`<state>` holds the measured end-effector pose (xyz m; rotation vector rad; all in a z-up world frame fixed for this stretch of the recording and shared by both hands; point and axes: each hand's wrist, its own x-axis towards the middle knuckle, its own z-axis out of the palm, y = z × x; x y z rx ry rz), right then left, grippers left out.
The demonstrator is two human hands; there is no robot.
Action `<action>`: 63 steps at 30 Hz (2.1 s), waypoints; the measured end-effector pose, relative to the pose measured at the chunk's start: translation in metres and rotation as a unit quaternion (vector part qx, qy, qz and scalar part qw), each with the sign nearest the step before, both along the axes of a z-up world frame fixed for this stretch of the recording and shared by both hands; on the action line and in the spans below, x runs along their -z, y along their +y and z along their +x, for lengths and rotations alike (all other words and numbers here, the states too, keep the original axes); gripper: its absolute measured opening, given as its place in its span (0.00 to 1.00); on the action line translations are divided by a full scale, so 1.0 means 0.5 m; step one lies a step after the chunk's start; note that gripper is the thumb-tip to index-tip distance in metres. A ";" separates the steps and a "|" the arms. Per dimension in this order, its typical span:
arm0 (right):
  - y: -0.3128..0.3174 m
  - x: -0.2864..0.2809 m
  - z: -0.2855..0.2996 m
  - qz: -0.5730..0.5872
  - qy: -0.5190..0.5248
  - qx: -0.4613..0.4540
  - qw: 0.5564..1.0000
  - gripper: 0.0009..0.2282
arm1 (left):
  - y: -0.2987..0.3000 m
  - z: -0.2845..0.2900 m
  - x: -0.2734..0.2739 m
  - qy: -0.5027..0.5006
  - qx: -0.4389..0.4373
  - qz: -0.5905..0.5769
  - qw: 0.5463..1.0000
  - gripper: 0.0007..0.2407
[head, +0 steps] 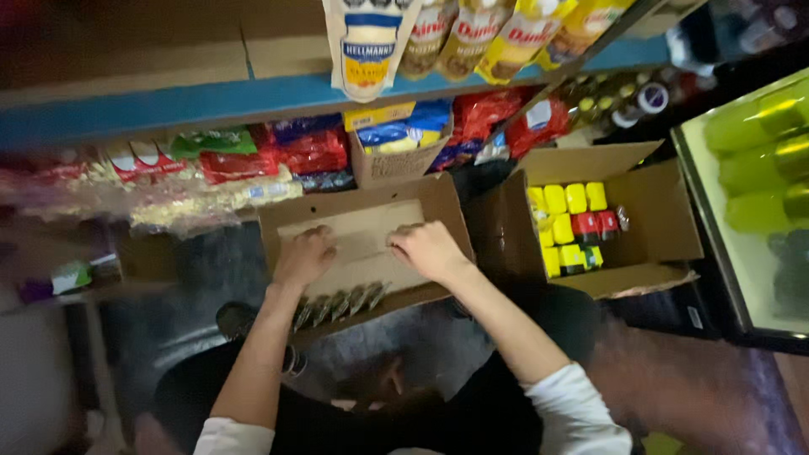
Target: The person takes sauce pouches from a cardboard box and places them in organized rows on a store shelf.
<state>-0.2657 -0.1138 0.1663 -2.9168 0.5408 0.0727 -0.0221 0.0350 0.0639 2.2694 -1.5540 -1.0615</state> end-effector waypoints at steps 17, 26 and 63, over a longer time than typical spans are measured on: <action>0.127 0.746 -0.043 0.037 0.335 -0.112 0.935 0.06 | 0.025 -0.002 -0.033 0.004 -0.004 -0.008 1.000 0.25; 0.138 0.712 -0.023 -0.018 0.388 -0.147 0.910 0.06 | 0.027 -0.002 -0.045 -0.009 -0.010 -0.012 1.000 0.22; -0.101 -0.667 0.371 -0.150 -0.163 -0.185 0.957 0.04 | -0.071 0.034 0.110 0.041 -0.027 0.049 0.998 0.22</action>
